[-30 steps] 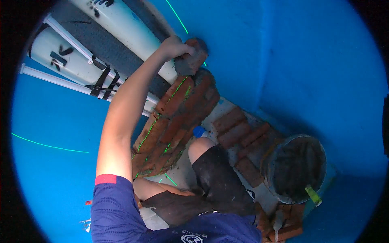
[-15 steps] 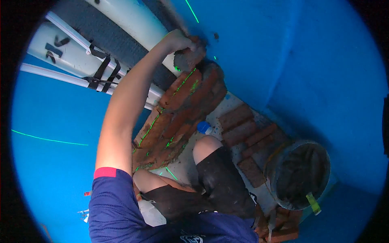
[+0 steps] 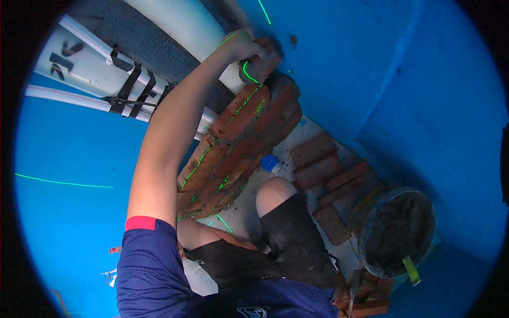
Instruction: The person applies mortar to bricks using a trowel and places them along a guideline to build a small wall section.
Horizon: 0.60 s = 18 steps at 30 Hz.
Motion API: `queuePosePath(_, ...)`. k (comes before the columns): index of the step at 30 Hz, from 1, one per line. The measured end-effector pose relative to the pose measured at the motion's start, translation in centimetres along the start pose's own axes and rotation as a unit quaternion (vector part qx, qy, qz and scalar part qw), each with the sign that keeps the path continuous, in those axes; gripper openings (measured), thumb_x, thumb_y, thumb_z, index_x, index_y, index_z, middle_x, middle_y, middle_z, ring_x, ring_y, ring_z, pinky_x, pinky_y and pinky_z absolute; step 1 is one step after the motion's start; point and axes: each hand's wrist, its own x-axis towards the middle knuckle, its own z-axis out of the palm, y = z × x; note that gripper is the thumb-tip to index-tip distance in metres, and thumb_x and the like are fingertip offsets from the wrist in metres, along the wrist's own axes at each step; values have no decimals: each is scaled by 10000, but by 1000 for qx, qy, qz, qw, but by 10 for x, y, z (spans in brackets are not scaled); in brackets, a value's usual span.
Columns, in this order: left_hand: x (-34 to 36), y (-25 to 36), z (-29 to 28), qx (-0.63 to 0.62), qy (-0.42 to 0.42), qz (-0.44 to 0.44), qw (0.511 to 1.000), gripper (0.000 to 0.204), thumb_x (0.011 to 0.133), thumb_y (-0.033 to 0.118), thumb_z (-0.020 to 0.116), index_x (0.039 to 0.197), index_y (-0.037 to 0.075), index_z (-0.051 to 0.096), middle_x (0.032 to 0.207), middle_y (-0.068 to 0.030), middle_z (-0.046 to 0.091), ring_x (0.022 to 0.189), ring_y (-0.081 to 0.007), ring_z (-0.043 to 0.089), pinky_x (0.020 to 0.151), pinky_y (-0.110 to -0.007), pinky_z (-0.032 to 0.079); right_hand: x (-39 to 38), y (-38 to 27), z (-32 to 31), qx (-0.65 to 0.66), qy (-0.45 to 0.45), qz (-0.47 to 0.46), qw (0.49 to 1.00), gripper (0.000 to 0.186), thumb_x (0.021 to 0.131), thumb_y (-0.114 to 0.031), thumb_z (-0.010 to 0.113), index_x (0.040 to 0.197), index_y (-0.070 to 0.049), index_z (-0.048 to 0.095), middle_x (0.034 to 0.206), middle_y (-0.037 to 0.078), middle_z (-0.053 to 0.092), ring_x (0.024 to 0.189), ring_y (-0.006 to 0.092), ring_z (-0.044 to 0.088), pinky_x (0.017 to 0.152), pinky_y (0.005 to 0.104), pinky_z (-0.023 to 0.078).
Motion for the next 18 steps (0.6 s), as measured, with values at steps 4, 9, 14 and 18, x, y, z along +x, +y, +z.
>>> queuePosePath(4,1,6,-2,0,-9,8,1000,509,577,357,821,881,-36,712,885,-157,701,791,-237,660,720,-382,525,1,-23,-11,-30,-53,48,997,396,893,-302,545,1202,-61,602,891,308,646,858,491,622,744,552,493)
queuePosePath(9,9,-22,3,42,-45,-21,998,567,542,428,796,877,-21,709,910,-182,694,840,-302,676,746,-388,537,17,-10,2,-75,-37,8,996,403,896,-330,545,1190,-62,607,862,301,650,823,493,628,719,556,500)
queuePosePath(14,0,10,0,20,-36,-13,999,566,551,443,788,882,-10,717,923,-175,697,845,-300,678,750,-387,538,17,-3,12,-81,-5,33,996,468,890,-435,531,956,5,675,811,314,644,796,485,636,709,550,504)
queuePosePath(18,9,7,2,9,-46,-19,999,579,566,452,782,927,3,718,944,-175,695,873,-306,675,773,-394,535,19,4,14,-98,-31,36,994,536,885,-473,524,819,37,674,780,311,641,771,474,640,691,544,505)
